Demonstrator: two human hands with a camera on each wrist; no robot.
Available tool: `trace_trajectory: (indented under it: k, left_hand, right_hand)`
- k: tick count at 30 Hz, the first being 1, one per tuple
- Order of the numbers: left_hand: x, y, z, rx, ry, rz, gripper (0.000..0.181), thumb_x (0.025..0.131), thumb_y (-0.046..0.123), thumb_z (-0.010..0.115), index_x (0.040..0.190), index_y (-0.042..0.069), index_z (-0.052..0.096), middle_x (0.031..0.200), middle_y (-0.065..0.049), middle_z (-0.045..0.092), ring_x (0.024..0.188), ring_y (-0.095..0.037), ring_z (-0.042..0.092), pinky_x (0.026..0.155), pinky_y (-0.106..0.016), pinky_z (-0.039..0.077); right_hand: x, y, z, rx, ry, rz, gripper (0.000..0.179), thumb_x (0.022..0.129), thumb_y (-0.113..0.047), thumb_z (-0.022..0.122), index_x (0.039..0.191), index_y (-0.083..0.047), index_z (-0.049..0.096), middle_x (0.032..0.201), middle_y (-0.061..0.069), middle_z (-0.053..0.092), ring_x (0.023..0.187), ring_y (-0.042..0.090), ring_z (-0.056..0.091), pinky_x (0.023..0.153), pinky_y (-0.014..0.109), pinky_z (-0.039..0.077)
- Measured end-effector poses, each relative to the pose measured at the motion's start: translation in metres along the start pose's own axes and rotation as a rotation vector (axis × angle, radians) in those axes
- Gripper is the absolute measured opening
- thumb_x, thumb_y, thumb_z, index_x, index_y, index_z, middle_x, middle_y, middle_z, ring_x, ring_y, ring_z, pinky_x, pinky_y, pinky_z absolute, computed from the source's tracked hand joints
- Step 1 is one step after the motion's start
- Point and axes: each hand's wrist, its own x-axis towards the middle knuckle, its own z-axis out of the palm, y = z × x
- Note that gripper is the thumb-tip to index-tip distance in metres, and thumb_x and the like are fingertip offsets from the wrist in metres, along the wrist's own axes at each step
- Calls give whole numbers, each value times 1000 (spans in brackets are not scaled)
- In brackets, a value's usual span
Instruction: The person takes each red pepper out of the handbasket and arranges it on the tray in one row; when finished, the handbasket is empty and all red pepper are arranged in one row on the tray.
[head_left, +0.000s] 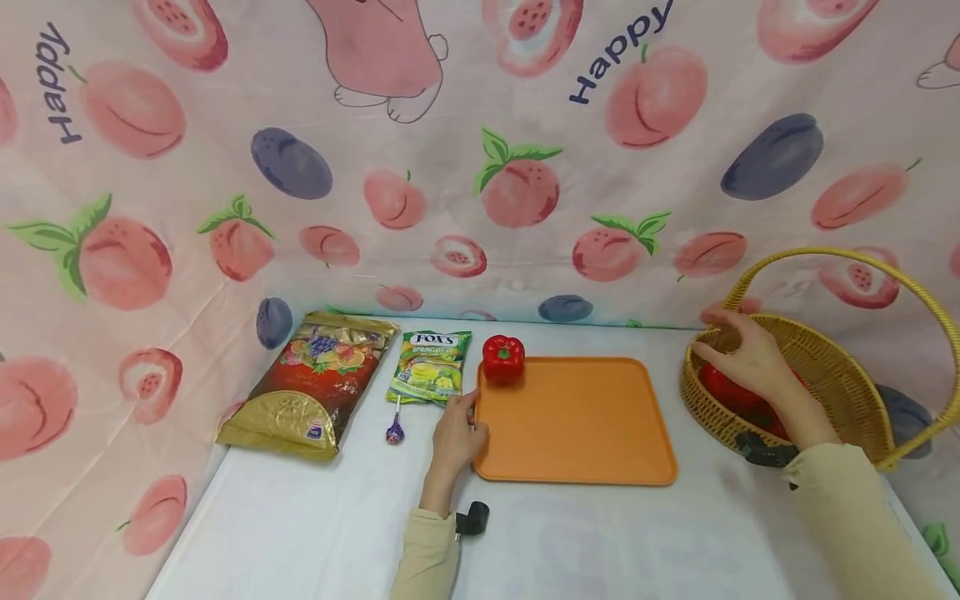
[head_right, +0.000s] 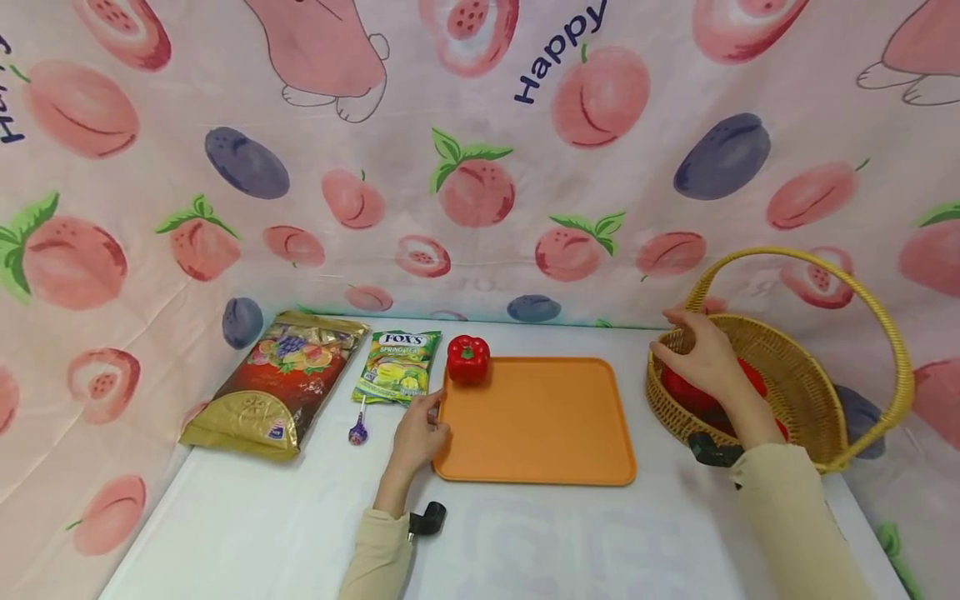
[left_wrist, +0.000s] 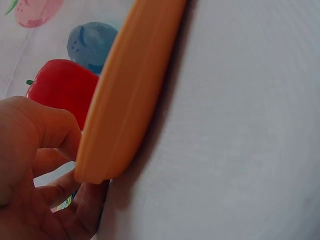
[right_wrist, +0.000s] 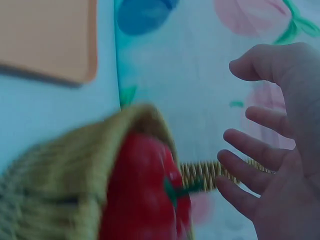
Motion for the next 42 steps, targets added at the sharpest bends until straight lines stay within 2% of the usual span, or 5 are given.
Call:
trace_trajectory:
  k: [11,18,20,29,42]
  left_hand:
    - [-2,1,-1,0,-4,3,58,80,2,62,137,2,56,106,-8,53,80,-17,49,68,-32,39]
    - [-1,5,-2,6,-15,-2,58,80,2,64,138,2,56,107,-8,53,81,-16,50,68,-31,40]
    - [-1,5,-3,11,-10,-1,58,80,2,64,138,2,56,106,-8,53,80,-16,50,67,-31,40]
    - [-1,6,-4,16,-7,-11,58,80,3,63,138,2,56,104,-7,52,79,-16,49,66,-31,39]
    - [-1,2,-2,20,-4,-1,57,81,3,64,137,2,56,102,-6,51,78,-16,49,65,-30,38]
  right_hand:
    - [-10,36,-24,-33,-127,37,64,88,-28,73,135,7,47,132,32,48,119,49,44,94,63,35]
    - [-14,51,-36,-33,-257,25,58,89,-25,73,133,5,51,128,28,55,111,43,53,77,18,43]
    - [-13,51,-39,-26,-301,18,60,88,-25,74,134,6,50,128,28,55,110,45,54,76,14,44]
    - [-9,43,-45,-93,-472,34,80,78,-32,81,140,4,44,131,31,52,116,46,48,91,63,43]
    - [-13,44,-40,-147,-491,28,80,73,-28,86,136,2,47,125,30,52,106,44,49,82,59,48]
